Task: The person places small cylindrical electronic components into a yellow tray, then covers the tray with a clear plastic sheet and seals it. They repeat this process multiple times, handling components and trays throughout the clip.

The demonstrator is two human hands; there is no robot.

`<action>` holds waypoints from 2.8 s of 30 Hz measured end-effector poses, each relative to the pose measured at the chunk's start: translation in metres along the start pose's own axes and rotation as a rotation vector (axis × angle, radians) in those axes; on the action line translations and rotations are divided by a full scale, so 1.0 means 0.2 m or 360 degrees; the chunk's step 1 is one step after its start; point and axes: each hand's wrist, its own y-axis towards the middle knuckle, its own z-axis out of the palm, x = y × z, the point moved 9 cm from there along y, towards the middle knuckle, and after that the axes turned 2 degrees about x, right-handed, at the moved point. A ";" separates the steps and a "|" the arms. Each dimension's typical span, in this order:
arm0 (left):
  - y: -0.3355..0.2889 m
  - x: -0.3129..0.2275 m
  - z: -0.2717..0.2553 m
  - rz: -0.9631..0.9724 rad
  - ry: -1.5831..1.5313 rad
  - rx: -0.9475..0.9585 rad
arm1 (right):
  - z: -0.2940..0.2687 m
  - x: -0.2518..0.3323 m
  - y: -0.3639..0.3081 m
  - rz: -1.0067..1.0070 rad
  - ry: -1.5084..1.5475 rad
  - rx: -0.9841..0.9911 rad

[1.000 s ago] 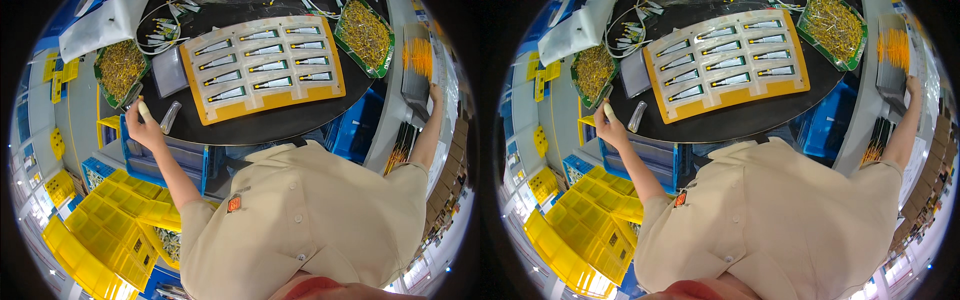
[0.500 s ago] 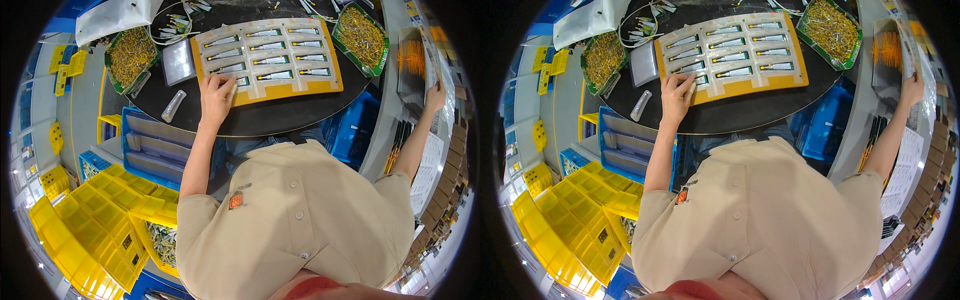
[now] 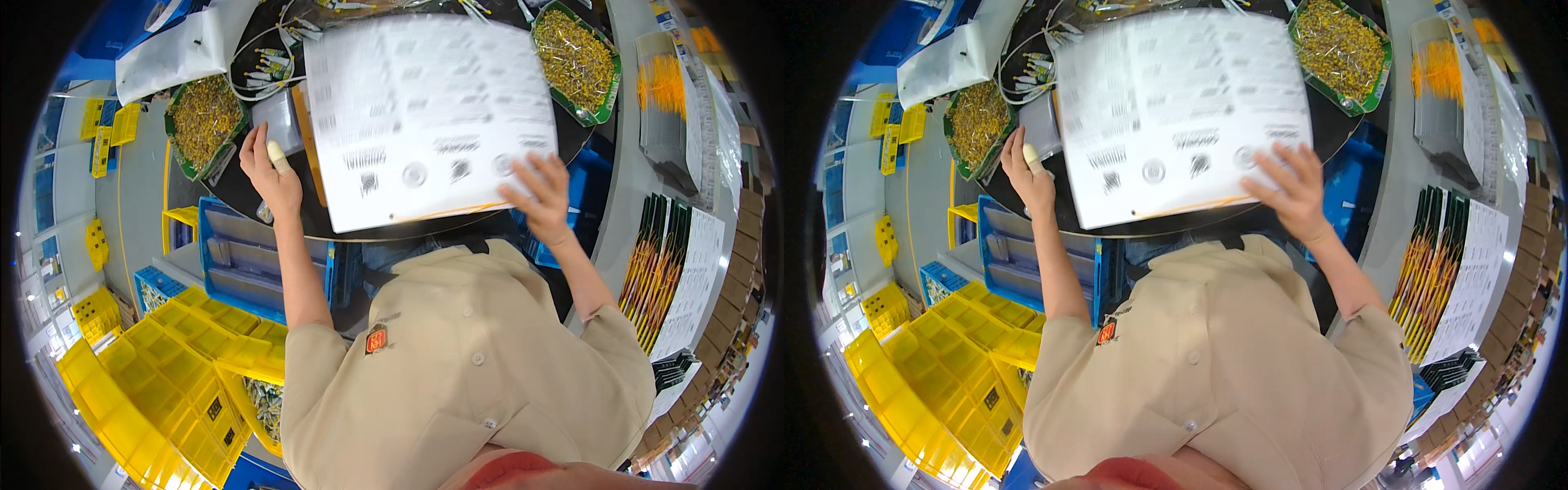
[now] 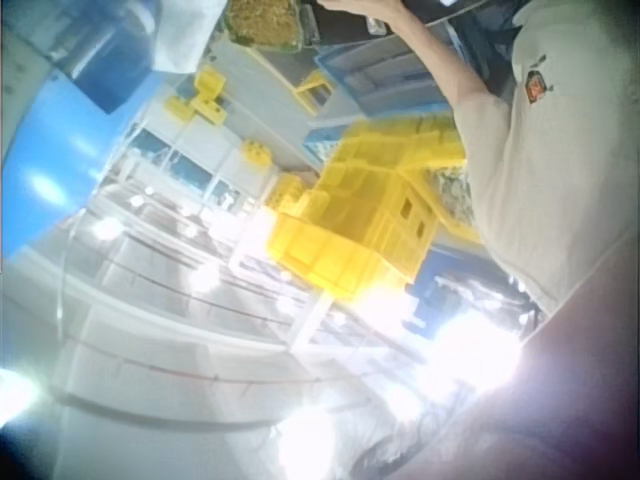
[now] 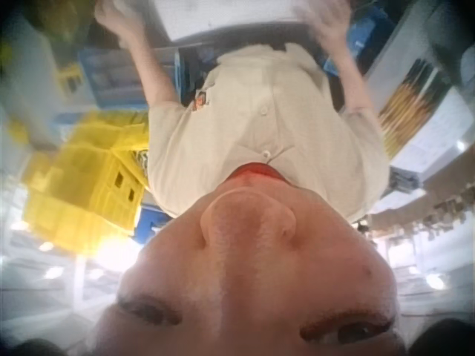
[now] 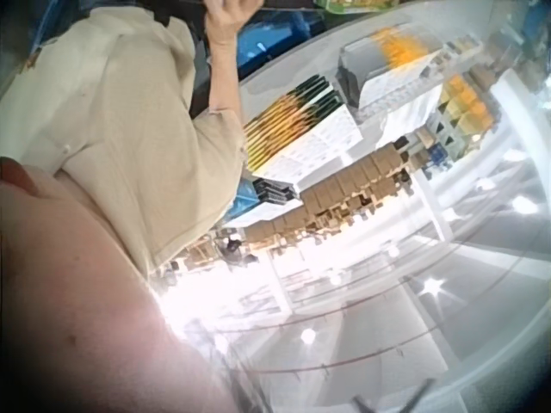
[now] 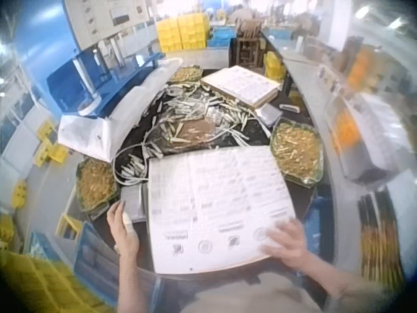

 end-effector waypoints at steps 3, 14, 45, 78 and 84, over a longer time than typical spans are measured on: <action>0.09 -0.16 0.24 0.0239 0.0059 0.0357 | 0.20 0.04 -0.03 -0.0006 0.0033 0.0230; -0.06 -0.34 0.76 0.0345 0.0508 0.1050 | -0.15 -1.29 -0.34 0.1572 -0.0107 -0.0814; -1.39 -0.20 0.32 -0.1635 -0.1538 0.1512 | 0.17 -0.85 0.14 0.0736 -0.0234 -0.0049; -0.40 -0.41 -0.05 -0.0053 -0.0871 0.0981 | 0.74 0.17 1.04 0.0938 0.0598 0.1138; 0.16 0.18 0.13 0.0289 0.0377 0.0539 | -0.82 -0.48 0.09 0.1397 0.0524 -0.0590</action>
